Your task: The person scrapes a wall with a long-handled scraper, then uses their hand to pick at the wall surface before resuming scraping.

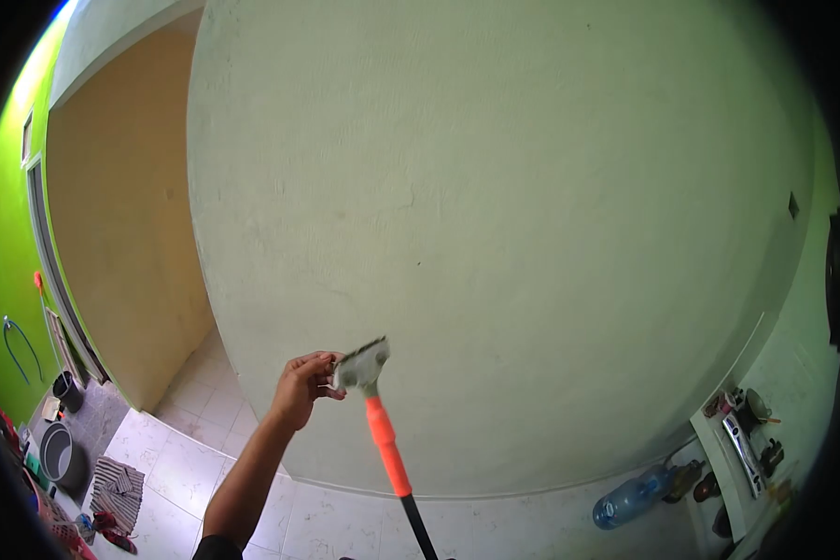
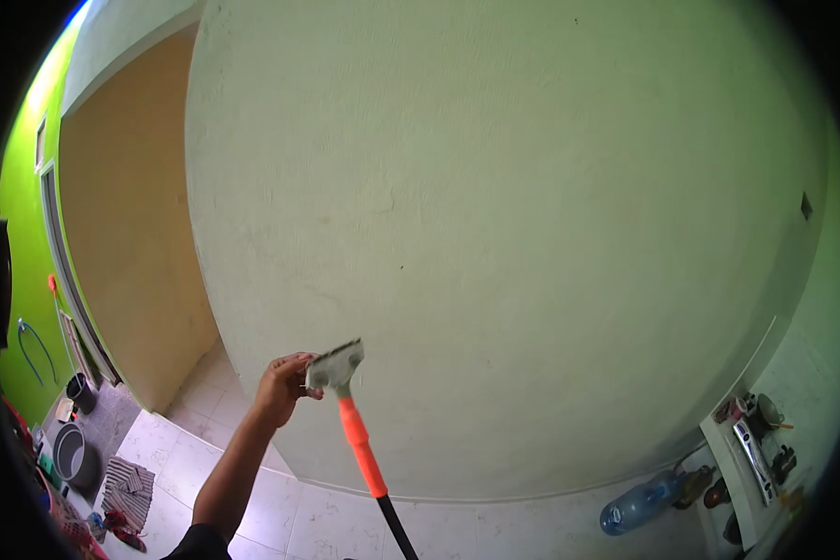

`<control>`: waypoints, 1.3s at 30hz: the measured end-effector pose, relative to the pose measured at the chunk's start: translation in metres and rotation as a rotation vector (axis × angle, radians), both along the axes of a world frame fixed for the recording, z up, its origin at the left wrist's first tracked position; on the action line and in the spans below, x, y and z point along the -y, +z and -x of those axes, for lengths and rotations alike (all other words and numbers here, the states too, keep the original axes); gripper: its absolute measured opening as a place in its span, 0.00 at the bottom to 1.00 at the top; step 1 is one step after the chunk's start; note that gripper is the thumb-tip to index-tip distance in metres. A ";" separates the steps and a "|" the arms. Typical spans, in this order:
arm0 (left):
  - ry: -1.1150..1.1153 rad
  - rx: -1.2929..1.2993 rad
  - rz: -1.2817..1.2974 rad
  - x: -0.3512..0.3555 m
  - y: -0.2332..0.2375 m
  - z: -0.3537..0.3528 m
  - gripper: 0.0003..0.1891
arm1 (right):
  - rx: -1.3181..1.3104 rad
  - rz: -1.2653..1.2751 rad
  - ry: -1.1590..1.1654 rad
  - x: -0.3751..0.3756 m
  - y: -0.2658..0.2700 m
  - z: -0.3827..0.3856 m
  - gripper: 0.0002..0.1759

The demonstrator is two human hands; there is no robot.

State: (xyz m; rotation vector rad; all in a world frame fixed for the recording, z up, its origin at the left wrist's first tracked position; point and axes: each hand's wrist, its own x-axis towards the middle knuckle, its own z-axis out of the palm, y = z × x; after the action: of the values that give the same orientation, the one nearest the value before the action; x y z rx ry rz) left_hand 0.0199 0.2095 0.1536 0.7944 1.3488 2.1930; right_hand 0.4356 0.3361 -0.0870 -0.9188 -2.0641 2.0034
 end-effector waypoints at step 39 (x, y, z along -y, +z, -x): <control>0.150 -2.287 0.023 -0.278 0.268 -0.046 0.13 | -1.060 0.578 -0.027 -0.059 0.194 0.063 0.47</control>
State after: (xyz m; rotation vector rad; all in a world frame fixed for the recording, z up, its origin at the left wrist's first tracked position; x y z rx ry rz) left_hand 0.0655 0.4873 0.4217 3.4889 1.8421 0.3210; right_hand 0.3721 0.3955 0.1071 0.1448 -0.9144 2.3206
